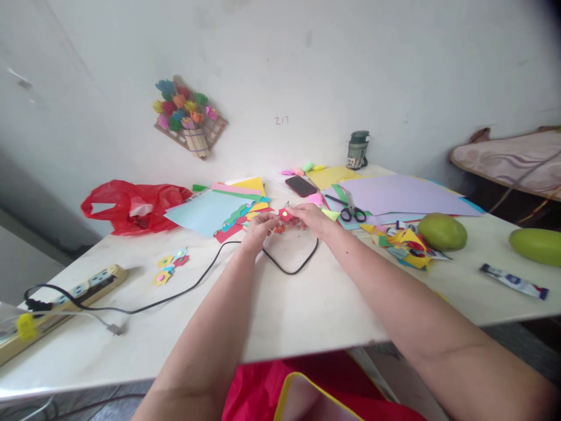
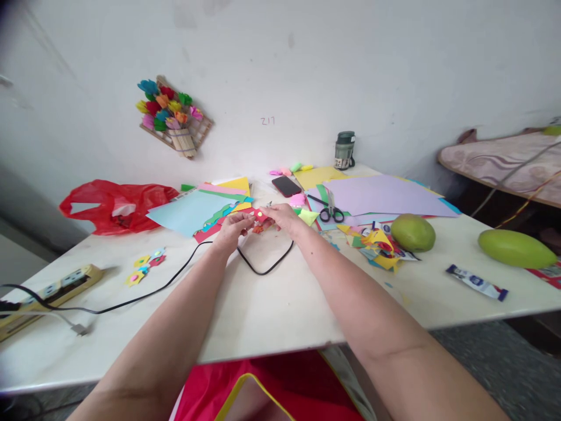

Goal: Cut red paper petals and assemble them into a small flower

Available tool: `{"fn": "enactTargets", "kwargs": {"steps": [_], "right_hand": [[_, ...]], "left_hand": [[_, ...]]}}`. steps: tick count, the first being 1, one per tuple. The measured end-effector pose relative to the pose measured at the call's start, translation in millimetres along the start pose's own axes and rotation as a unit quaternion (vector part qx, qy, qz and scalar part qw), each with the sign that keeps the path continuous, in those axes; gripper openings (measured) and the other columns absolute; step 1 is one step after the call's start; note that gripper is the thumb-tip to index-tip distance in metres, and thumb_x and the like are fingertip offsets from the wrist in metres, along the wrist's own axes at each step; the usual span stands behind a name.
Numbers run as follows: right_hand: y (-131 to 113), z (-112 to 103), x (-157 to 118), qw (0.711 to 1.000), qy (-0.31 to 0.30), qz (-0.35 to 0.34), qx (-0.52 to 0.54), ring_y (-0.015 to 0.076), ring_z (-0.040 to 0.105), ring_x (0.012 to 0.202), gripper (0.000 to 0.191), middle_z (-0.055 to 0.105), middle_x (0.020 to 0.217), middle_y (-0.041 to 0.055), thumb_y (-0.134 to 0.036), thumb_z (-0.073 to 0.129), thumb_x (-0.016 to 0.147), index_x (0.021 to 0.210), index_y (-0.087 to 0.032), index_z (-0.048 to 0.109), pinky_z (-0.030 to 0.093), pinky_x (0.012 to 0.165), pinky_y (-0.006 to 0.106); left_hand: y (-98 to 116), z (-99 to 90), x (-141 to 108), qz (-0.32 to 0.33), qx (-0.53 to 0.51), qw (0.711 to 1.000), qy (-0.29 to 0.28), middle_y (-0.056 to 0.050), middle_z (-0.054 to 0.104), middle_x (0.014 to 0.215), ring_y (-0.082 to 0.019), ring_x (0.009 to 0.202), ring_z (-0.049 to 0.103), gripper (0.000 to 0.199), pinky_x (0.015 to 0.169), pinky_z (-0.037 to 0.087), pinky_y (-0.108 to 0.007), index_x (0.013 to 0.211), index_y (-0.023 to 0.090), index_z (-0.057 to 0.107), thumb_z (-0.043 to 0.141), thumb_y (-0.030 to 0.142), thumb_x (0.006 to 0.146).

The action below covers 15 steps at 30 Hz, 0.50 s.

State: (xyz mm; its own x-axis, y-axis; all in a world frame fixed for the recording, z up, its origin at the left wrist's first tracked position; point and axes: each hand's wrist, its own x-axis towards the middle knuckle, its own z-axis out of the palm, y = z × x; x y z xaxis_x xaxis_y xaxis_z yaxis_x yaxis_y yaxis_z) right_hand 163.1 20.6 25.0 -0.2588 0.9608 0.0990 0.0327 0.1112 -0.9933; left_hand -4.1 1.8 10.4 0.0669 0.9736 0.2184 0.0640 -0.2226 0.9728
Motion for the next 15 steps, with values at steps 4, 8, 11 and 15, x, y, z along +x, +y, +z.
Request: {"fn": "enactTargets", "kwargs": {"steps": [4,8,11,15], "right_hand": [[2.0,0.6,2.1,1.000,0.029,-0.002,0.002,0.0085,0.059,0.053,0.018,0.067,0.059,0.0030,-0.025,0.072,0.075,0.065,-0.014,0.063,0.029,0.040,0.017],[1.3,1.1,2.4,0.999,0.049,0.009,0.003,0.0091,0.058,0.051,0.018,0.063,0.053,0.0018,-0.024,0.075,0.072,0.064,-0.014,0.063,0.028,0.040,0.018],[-0.1,1.3,1.3,0.998,0.055,0.008,0.002,0.0093,0.057,0.050,0.018,0.063,0.052,0.0018,-0.022,0.074,0.073,0.062,-0.014,0.063,0.028,0.040,0.018],[0.0,1.9,1.4,0.998,0.061,0.004,-0.019,0.0092,0.056,0.050,0.018,0.061,0.050,0.0005,-0.020,0.071,0.074,0.060,-0.015,0.061,0.027,0.040,0.018]], "left_hand": [[-0.3,1.7,-0.5,0.002,-0.005,1.000,0.006,0.001,0.054,0.058,-0.008,0.051,0.039,0.030,0.049,0.028,-0.023,0.063,0.017,0.060,0.071,0.045,0.062],[0.2,3.8,-1.6,0.005,-0.007,1.000,-0.002,0.001,0.054,0.058,-0.008,0.051,0.041,0.030,0.049,0.028,-0.023,0.063,0.017,0.059,0.071,0.045,0.062],[0.4,3.8,-2.0,0.003,-0.007,1.000,-0.006,0.001,0.055,0.059,-0.008,0.053,0.042,0.028,0.050,0.029,-0.023,0.062,0.017,0.059,0.070,0.043,0.063],[0.4,2.8,-2.1,-0.008,-0.003,1.000,-0.007,0.000,0.058,0.063,-0.010,0.057,0.046,0.025,0.051,0.030,-0.024,0.063,0.017,0.059,0.068,0.041,0.065]]}}
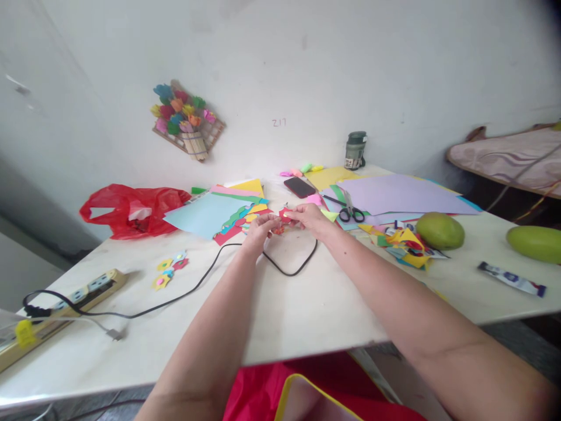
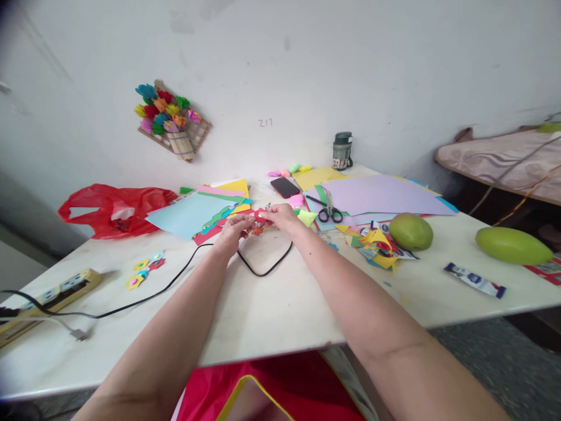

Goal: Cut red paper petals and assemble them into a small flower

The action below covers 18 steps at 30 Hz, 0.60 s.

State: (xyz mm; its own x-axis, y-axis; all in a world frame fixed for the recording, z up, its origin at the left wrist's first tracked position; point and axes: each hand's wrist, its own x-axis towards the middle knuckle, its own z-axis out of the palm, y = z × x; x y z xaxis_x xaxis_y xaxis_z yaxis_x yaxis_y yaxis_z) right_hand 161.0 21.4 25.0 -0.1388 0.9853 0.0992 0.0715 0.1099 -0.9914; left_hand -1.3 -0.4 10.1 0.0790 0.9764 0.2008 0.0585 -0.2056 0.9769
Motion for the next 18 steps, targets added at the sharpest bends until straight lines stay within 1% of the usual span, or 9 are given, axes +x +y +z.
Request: {"fn": "enactTargets", "kwargs": {"steps": [3,5,9,11,14,18], "right_hand": [[1.6,0.2,1.3,1.000,-0.001,-0.011,-0.020,0.0081,0.051,0.047,0.023,0.057,0.048,-0.0017,-0.023,0.073,0.072,0.057,-0.015,0.057,0.026,0.040,0.019],[2.8,-0.3,2.1,1.000,-0.009,-0.017,-0.023,0.0081,0.050,0.046,0.024,0.057,0.048,-0.0015,-0.027,0.074,0.071,0.057,-0.015,0.058,0.027,0.041,0.019],[3.5,-1.8,1.8,0.999,-0.046,-0.019,0.020,0.0114,0.058,0.053,0.031,0.064,0.057,0.0032,-0.042,0.074,0.072,0.064,-0.014,0.063,0.030,0.042,0.020],[3.3,-1.6,1.0,0.998,-0.051,-0.019,0.036,0.0120,0.059,0.055,0.034,0.064,0.058,0.0036,-0.046,0.075,0.069,0.064,-0.014,0.063,0.030,0.042,0.020],[3.2,0.2,0.2,0.998,-0.040,-0.016,0.041,0.0106,0.057,0.055,0.034,0.063,0.058,0.0023,-0.045,0.078,0.065,0.064,-0.014,0.062,0.030,0.042,0.019],[4.2,3.1,2.0,0.999,0.001,-0.009,0.038,0.0078,0.049,0.049,0.035,0.061,0.056,0.0004,-0.044,0.079,0.062,0.062,-0.014,0.060,0.029,0.041,0.020]], "left_hand": [[0.4,0.0,0.2,-0.002,0.007,1.000,0.000,0.000,0.057,0.061,-0.010,0.055,0.045,0.027,0.051,0.030,-0.024,0.063,0.017,0.059,0.069,0.042,0.063],[0.8,0.3,0.2,-0.002,0.007,1.000,-0.001,0.001,0.056,0.060,-0.009,0.054,0.043,0.027,0.051,0.029,-0.024,0.063,0.017,0.059,0.070,0.041,0.060],[1.7,1.1,-0.5,-0.001,-0.007,1.000,0.001,0.002,0.054,0.058,-0.008,0.052,0.041,0.027,0.050,0.028,-0.023,0.063,0.017,0.059,0.070,0.041,0.059],[1.9,1.6,-0.9,0.001,-0.011,1.000,0.004,0.002,0.053,0.058,-0.008,0.052,0.041,0.027,0.050,0.028,-0.023,0.063,0.017,0.059,0.070,0.040,0.059],[1.9,2.7,-1.5,0.002,-0.015,1.000,0.000,0.002,0.053,0.058,-0.008,0.052,0.040,0.027,0.051,0.028,-0.023,0.063,0.017,0.058,0.071,0.040,0.060],[2.0,4.7,-2.1,0.005,-0.010,1.000,-0.009,0.002,0.053,0.058,-0.008,0.053,0.041,0.029,0.051,0.027,-0.024,0.064,0.017,0.058,0.072,0.042,0.061]]}}
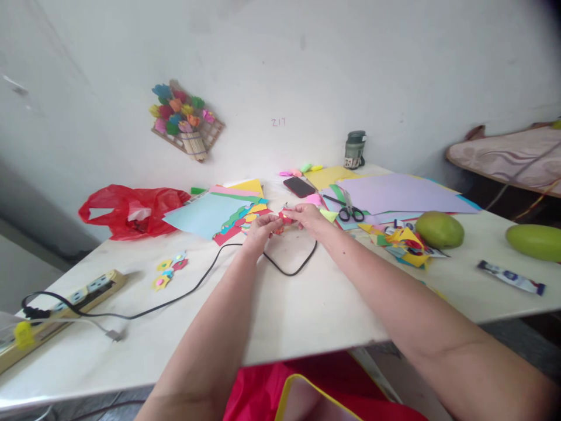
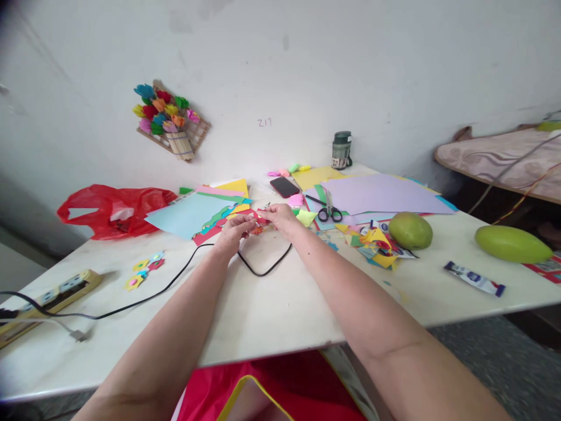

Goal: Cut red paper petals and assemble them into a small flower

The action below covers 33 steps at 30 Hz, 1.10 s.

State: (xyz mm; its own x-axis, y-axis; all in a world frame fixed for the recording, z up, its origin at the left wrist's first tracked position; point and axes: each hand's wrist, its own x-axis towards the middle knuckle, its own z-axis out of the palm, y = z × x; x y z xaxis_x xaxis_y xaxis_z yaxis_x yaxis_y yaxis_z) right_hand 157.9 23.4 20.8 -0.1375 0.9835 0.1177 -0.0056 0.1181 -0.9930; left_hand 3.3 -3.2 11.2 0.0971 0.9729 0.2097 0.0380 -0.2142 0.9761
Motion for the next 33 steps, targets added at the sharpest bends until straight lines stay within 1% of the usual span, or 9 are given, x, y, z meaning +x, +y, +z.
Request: {"fn": "enactTargets", "kwargs": {"steps": [3,8,10,14,16,18,24,29,33], "right_hand": [[2.8,0.5,3.0,1.000,0.012,-0.005,-0.007,0.0067,0.044,0.047,0.036,0.058,0.054,-0.0006,-0.043,0.080,0.061,0.059,-0.015,0.058,0.028,0.041,0.020],[6.5,-0.5,5.4,1.000,0.016,-0.016,-0.021,0.0060,0.041,0.045,0.035,0.057,0.053,-0.0023,-0.043,0.079,0.064,0.059,-0.015,0.057,0.027,0.040,0.020],[5.1,-1.0,4.0,1.000,0.008,-0.011,-0.025,0.0066,0.044,0.046,0.034,0.059,0.054,-0.0013,-0.042,0.078,0.066,0.060,-0.015,0.059,0.028,0.041,0.020],[-0.3,-2.3,-0.6,0.999,-0.038,0.005,0.004,0.0109,0.059,0.055,0.035,0.066,0.062,0.0049,-0.047,0.071,0.075,0.065,-0.014,0.062,0.030,0.040,0.019],[-2.1,-2.6,-2.2,0.999,-0.048,0.006,0.018,0.0119,0.062,0.058,0.036,0.068,0.066,0.0067,-0.048,0.067,0.079,0.067,-0.014,0.063,0.030,0.039,0.018],[-2.9,-2.3,-3.1,0.999,-0.046,0.003,0.016,0.0117,0.063,0.059,0.034,0.068,0.067,0.0066,-0.046,0.069,0.078,0.069,-0.013,0.064,0.030,0.039,0.018],[-2.1,0.9,-2.6,1.000,-0.014,0.001,0.005,0.0097,0.059,0.056,0.022,0.066,0.062,0.0033,-0.032,0.075,0.072,0.069,-0.013,0.064,0.030,0.040,0.017],[0.8,-1.0,2.3,1.000,-0.009,-0.012,-0.010,0.0076,0.050,0.049,0.029,0.061,0.055,-0.0004,-0.034,0.079,0.067,0.060,-0.015,0.058,0.029,0.040,0.019],[0.2,-3.9,2.3,0.999,-0.021,-0.016,-0.021,0.0072,0.050,0.049,0.029,0.062,0.057,0.0001,-0.037,0.079,0.066,0.063,-0.014,0.061,0.028,0.040,0.018]], "left_hand": [[-0.4,0.8,-0.4,0.002,0.008,1.000,-0.009,0.002,0.052,0.057,-0.008,0.053,0.042,0.030,0.051,0.027,-0.024,0.064,0.017,0.057,0.072,0.043,0.062],[-1.6,1.0,-0.2,-0.001,0.011,1.000,-0.012,0.002,0.054,0.059,-0.009,0.054,0.045,0.032,0.052,0.028,-0.024,0.066,0.017,0.058,0.073,0.045,0.061],[-1.8,1.0,0.0,-0.002,0.009,1.000,-0.012,0.002,0.054,0.059,-0.009,0.054,0.045,0.032,0.051,0.028,-0.024,0.066,0.017,0.058,0.074,0.045,0.060],[-1.4,1.1,0.0,-0.004,-0.008,1.000,-0.003,0.003,0.051,0.056,-0.008,0.051,0.041,0.033,0.050,0.027,-0.024,0.065,0.017,0.057,0.074,0.045,0.060],[-1.0,1.1,-0.2,-0.009,-0.016,1.000,0.006,0.003,0.051,0.056,-0.008,0.051,0.040,0.032,0.050,0.028,-0.024,0.066,0.017,0.057,0.073,0.045,0.060],[-0.8,1.2,-0.5,-0.013,-0.018,1.000,0.011,0.003,0.051,0.057,-0.008,0.052,0.041,0.032,0.050,0.028,-0.024,0.066,0.017,0.057,0.073,0.044,0.060],[-1.8,2.9,-0.6,-0.007,-0.008,1.000,0.002,0.003,0.051,0.059,-0.008,0.053,0.043,0.032,0.051,0.028,-0.024,0.066,0.017,0.057,0.072,0.045,0.062],[-2.0,3.4,0.4,-0.011,-0.011,1.000,-0.003,0.002,0.054,0.059,-0.009,0.054,0.043,0.032,0.051,0.028,-0.024,0.064,0.017,0.057,0.073,0.045,0.059],[-0.4,1.6,0.7,-0.014,-0.004,1.000,0.001,0.002,0.054,0.059,-0.008,0.053,0.043,0.031,0.051,0.027,-0.024,0.064,0.017,0.058,0.072,0.043,0.059]]}}
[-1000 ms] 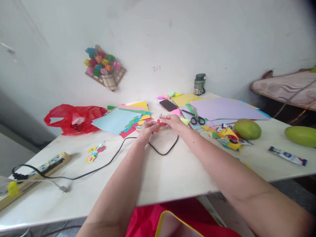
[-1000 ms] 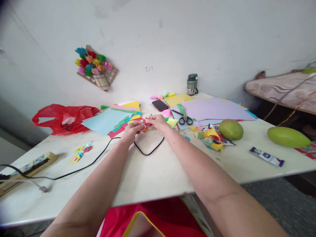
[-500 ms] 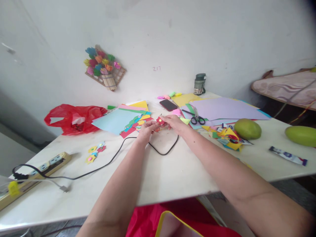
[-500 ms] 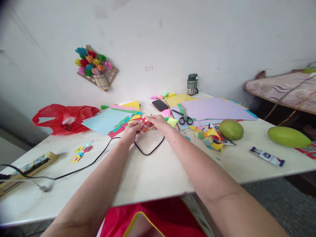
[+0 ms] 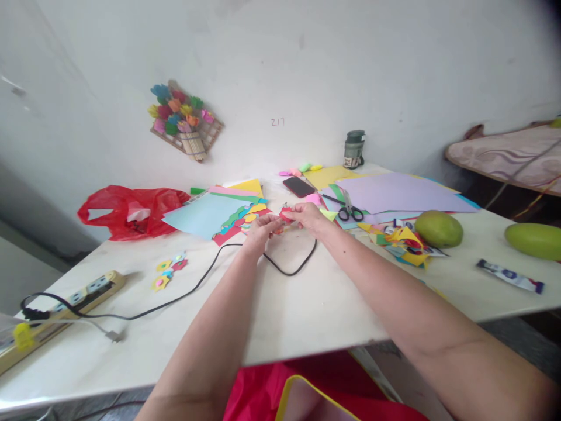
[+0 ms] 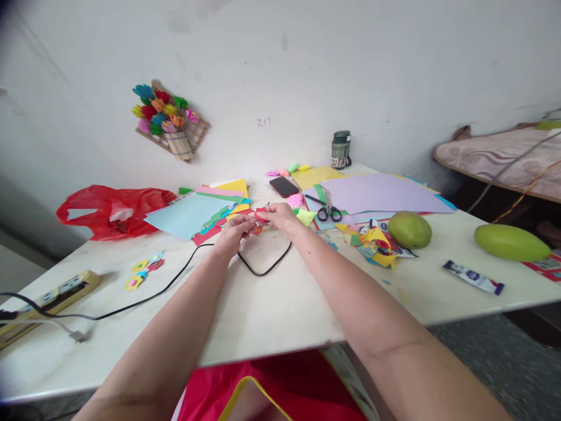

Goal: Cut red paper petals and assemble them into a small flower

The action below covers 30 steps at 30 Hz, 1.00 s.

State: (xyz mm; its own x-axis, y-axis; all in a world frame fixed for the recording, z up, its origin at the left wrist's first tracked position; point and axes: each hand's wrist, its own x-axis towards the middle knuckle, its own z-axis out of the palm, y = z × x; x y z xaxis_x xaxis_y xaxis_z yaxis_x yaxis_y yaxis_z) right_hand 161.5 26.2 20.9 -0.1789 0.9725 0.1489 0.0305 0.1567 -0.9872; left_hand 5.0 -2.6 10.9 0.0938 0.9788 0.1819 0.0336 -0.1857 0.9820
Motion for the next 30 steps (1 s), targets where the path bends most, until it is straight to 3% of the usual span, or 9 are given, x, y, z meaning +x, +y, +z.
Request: {"fn": "enactTargets", "kwargs": {"steps": [7,14,20,25,30], "right_hand": [[-3.4,-1.2,-3.4,0.998,-0.026,0.014,0.058,0.0116,0.062,0.058,0.032,0.071,0.075,0.0084,-0.045,0.070,0.076,0.069,-0.013,0.066,0.028,0.038,0.019],[-4.5,0.4,-3.4,0.998,0.019,0.019,0.052,0.0099,0.058,0.056,0.020,0.066,0.062,0.0030,-0.030,0.076,0.070,0.066,-0.014,0.064,0.028,0.040,0.017],[-4.7,-0.1,-2.9,1.000,0.018,0.007,0.008,0.0061,0.045,0.046,0.026,0.060,0.053,-0.0013,-0.031,0.080,0.065,0.059,-0.013,0.062,0.027,0.041,0.019],[-4.3,-0.5,-3.6,0.999,-0.015,0.015,0.040,0.0094,0.057,0.053,0.026,0.065,0.058,0.0030,-0.035,0.070,0.077,0.064,-0.013,0.065,0.028,0.040,0.019],[-5.2,2.0,-5.3,0.999,-0.003,0.019,0.048,0.0091,0.059,0.054,0.020,0.066,0.059,0.0029,-0.028,0.073,0.075,0.064,-0.013,0.064,0.028,0.040,0.018]], "left_hand": [[0.4,-0.6,-0.5,0.013,-0.007,1.000,0.000,0.003,0.051,0.056,-0.008,0.051,0.042,0.030,0.050,0.027,-0.024,0.063,0.017,0.057,0.071,0.043,0.062],[-4.7,-1.1,2.9,-0.001,-0.009,1.000,0.003,0.001,0.056,0.059,-0.009,0.053,0.047,0.030,0.050,0.027,-0.024,0.066,0.017,0.060,0.072,0.043,0.061],[-2.2,-2.7,2.3,0.003,-0.011,1.000,0.008,0.000,0.056,0.059,-0.009,0.053,0.045,0.028,0.050,0.027,-0.023,0.062,0.016,0.060,0.071,0.042,0.062],[-2.3,-2.4,2.5,0.021,-0.026,0.999,0.017,0.001,0.052,0.056,-0.007,0.051,0.040,0.027,0.049,0.026,-0.023,0.062,0.016,0.061,0.073,0.041,0.061],[-5.4,-2.1,4.6,0.031,-0.032,0.999,0.016,0.001,0.052,0.057,-0.008,0.051,0.039,0.029,0.049,0.025,-0.023,0.063,0.016,0.061,0.072,0.043,0.063]]}}
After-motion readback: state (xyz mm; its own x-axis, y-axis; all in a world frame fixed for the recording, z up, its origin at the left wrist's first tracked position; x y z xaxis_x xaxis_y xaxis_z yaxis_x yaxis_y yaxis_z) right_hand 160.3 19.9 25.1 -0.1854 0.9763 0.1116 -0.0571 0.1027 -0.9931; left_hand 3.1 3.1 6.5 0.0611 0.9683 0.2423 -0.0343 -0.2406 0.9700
